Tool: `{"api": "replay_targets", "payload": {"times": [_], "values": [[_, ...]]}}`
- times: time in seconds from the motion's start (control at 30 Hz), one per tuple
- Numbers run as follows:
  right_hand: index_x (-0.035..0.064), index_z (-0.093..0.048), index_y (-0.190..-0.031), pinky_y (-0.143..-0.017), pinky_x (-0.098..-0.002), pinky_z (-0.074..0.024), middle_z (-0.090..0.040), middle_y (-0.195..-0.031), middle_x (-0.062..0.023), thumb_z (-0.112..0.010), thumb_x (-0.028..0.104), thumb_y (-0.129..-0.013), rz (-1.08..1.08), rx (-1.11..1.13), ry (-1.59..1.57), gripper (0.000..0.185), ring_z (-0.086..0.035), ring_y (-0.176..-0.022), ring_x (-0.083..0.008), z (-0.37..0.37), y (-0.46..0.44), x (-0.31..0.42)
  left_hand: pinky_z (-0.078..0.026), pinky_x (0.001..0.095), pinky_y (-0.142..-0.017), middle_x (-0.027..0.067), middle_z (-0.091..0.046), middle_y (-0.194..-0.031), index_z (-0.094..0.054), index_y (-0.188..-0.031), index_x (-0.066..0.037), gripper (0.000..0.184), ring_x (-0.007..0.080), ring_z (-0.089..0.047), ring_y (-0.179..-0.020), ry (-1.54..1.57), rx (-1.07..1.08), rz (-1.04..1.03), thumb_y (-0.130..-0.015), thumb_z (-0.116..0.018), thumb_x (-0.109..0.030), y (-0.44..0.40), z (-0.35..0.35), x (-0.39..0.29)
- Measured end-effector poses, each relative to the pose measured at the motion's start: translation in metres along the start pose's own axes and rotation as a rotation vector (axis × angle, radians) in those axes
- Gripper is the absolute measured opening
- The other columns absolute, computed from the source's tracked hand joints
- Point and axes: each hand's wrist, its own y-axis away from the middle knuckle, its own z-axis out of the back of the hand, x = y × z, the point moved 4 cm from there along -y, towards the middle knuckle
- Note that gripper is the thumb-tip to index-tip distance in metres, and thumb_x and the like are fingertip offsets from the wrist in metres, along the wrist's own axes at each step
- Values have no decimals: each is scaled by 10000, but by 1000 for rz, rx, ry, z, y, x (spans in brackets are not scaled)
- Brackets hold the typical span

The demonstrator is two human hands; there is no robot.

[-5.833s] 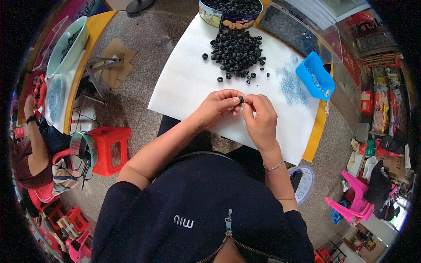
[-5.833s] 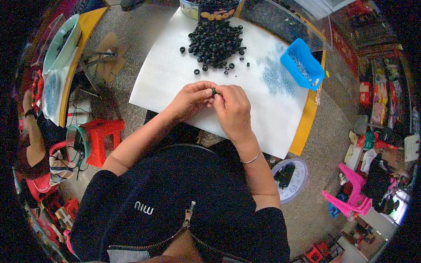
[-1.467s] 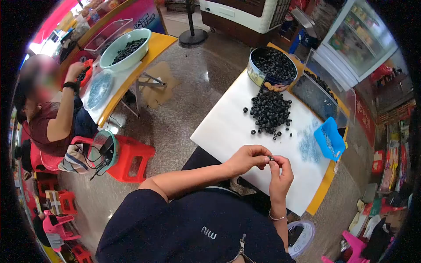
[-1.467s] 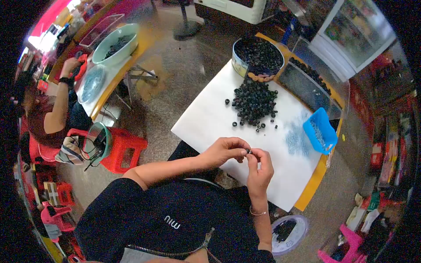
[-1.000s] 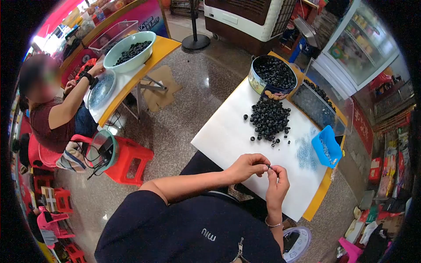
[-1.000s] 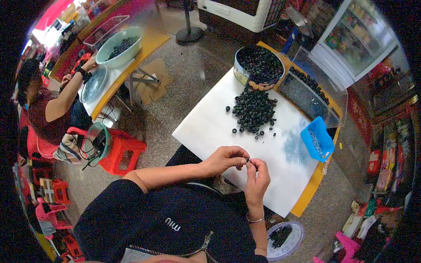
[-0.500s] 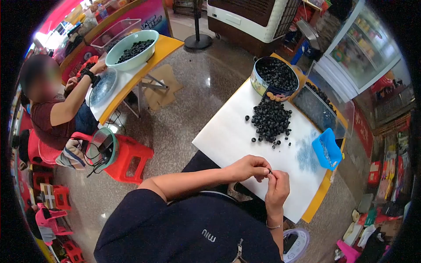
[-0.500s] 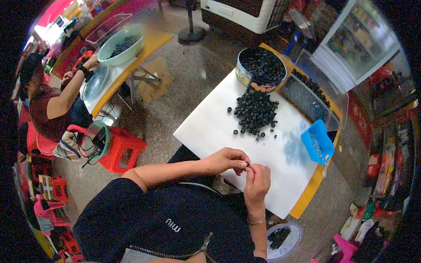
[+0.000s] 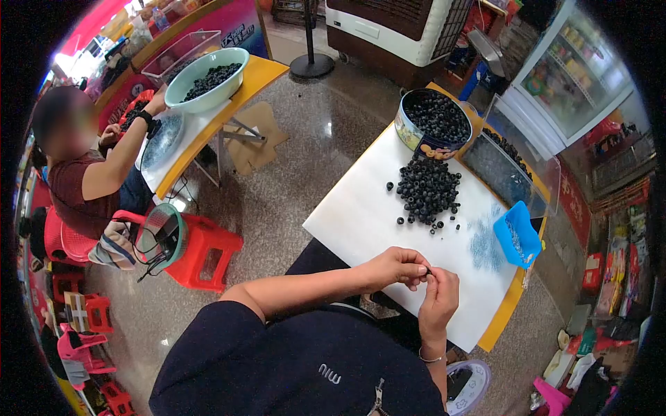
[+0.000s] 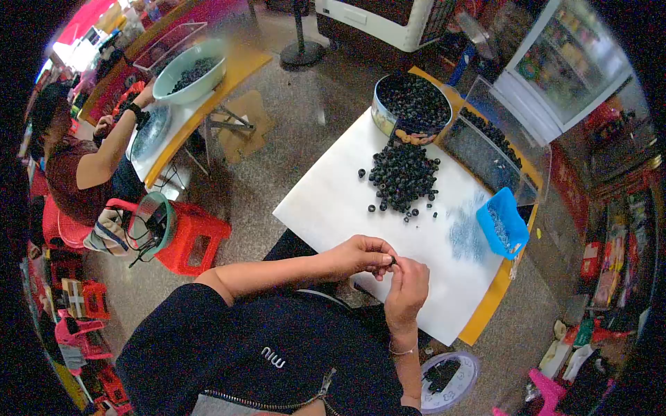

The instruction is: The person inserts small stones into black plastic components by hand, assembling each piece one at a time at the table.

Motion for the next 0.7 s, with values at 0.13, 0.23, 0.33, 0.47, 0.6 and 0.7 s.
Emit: {"api": "replay_targets", "payload": {"times": [0.13,0.23,0.33,0.47,0.6,0.7], "values": [[18,-594,-984,-714,-401,-420,-599,-907,-122,-550,-17,-839,168,-13,103,155,-541,-788,-299,-1,0,5,-498,248,-689,25,-638,-857,-614,-1015,-6,203,104,-587,-710,-62,-24,28,-959,-560,-193,1,1,2],[14,-589,-983,-715,-399,-421,-597,-898,-128,-552,-7,-847,191,1,98,143,-541,-795,-299,-1,-1,8,-497,248,-685,22,-635,-859,-612,-1010,-6,200,102,-584,-708,-99,-28,19,-958,-562,-192,2,2,3],[16,-593,-976,-714,-400,-421,-598,-894,-130,-558,1,-849,108,-13,55,132,-539,-791,-303,-2,2,-1,-497,247,-681,23,-633,-863,-608,-1013,-6,188,102,-584,-709,-43,-14,10,-953,-571,-181,0,2,5],[6,-601,-964,-713,-377,-438,-595,-888,-127,-561,-13,-856,55,-16,52,116,-547,-804,-290,-1,2,-2,-502,252,-684,30,-630,-874,-603,-1027,-8,174,102,-582,-713,71,-22,63,-946,-581,-160,1,0,3],[17,-612,-951,-713,-395,-428,-603,-883,-124,-580,18,-846,50,-17,18,110,-543,-797,-303,-2,3,-4,-510,253,-695,40,-630,-883,-602,-1038,-8,174,106,-582,-716,166,-17,103,-946,-580,-154,-2,3,10],[15,-616,-945,-714,-392,-431,-596,-879,-120,-598,17,-834,60,-4,-17,112,-542,-803,-298,-1,3,-6,-514,249,-708,48,-633,-887,-600,-1070,4,212,110,-588,-722,102,-7,112,-942,-589,-164,-5,10,15]]}}
